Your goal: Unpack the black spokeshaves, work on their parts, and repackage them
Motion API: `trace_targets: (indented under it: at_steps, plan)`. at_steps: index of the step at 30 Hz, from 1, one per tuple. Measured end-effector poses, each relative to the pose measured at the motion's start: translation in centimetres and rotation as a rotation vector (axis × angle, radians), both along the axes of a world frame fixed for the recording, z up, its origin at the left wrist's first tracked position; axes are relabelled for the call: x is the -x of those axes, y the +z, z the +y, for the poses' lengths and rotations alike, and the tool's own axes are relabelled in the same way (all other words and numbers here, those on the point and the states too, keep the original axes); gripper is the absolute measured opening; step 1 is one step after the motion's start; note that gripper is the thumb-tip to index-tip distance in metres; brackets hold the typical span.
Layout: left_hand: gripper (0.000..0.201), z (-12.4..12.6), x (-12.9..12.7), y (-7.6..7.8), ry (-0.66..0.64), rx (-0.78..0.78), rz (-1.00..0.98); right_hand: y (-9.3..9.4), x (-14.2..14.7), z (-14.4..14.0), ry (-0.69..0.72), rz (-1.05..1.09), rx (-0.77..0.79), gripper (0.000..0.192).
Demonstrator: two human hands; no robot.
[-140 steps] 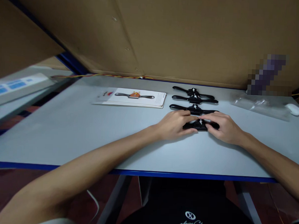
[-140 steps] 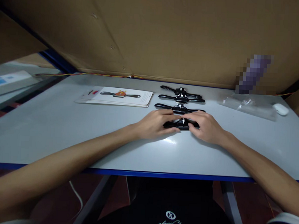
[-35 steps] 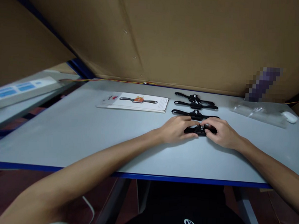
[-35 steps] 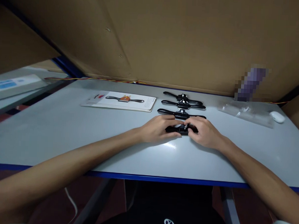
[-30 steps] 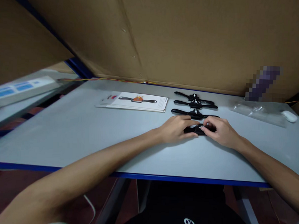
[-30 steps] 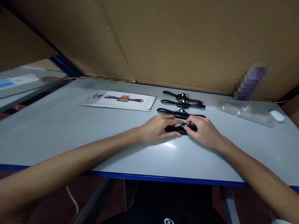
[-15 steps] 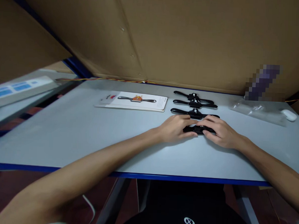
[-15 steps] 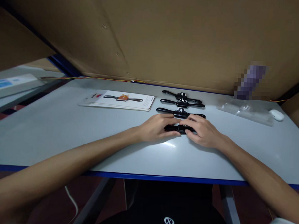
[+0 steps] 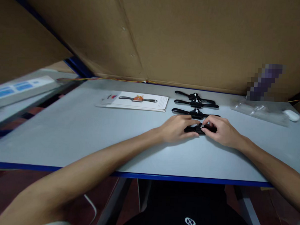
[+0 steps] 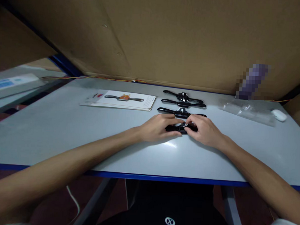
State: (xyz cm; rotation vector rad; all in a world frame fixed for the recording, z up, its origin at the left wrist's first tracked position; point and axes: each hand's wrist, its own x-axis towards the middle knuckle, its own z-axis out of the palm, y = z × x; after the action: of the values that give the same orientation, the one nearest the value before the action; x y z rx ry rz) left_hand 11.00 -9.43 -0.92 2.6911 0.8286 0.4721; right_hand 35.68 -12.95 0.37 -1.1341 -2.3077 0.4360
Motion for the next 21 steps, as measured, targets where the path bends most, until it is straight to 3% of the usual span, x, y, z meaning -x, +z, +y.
trace_targets:
  at_steps: [5,21]
  plan:
    - [0.056,0.0,0.0,-0.1,0.004,-0.004,-0.009,-0.3,0.5,0.0,-0.044,-0.01,0.007,0.017]
    - [0.054,0.5,0.0,-0.4,-0.031,0.02,-0.069,-0.3,1.9,-0.5,-0.122,-0.26,-0.205,0.02]
